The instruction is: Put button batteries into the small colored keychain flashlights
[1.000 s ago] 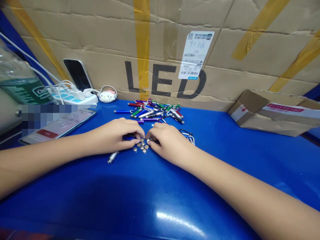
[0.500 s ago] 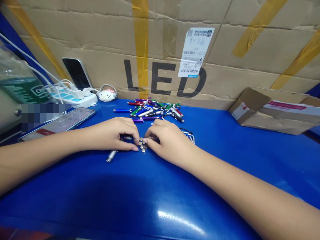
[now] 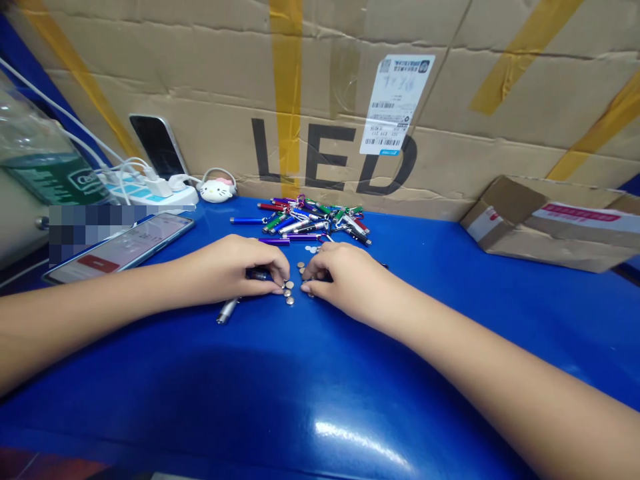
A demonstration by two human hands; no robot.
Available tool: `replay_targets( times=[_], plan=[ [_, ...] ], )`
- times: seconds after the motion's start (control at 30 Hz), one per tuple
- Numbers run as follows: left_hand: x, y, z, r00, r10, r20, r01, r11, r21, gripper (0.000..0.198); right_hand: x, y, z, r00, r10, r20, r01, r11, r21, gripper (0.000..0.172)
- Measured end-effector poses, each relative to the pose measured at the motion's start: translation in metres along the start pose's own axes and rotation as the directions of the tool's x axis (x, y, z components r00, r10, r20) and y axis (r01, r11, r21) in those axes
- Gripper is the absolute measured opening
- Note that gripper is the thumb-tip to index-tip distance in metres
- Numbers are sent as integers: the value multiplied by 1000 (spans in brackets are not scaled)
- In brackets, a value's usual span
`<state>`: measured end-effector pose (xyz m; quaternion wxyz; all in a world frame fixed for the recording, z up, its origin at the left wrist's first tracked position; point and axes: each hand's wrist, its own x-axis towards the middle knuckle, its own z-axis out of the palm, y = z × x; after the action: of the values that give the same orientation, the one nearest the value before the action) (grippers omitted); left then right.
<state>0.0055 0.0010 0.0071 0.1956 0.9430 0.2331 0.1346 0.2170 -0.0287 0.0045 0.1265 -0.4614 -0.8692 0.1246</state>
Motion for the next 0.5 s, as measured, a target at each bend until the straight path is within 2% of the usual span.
replay_targets(
  times=[0.1,0.2,0.37,0.5],
  plan=[
    [0,-1,1,999,35,-30,-34,998,51,13,-1,3,-4,999,1,33,-2,1000,15,7],
    [0,-3,1,1000,-2,-28,4,997,81,13,-1,3,-4,999,15,35,-16,1000,19,6],
    [0,-4,1,996,-88,-13,89,994,67,15,-1,-3,0,999,37,-15,-36,997,64,3],
    [0,-5,2,998,-52,-35,54,997,64,18,-3,-10,5,997,-24,-68,31,994,101,6]
  ],
)
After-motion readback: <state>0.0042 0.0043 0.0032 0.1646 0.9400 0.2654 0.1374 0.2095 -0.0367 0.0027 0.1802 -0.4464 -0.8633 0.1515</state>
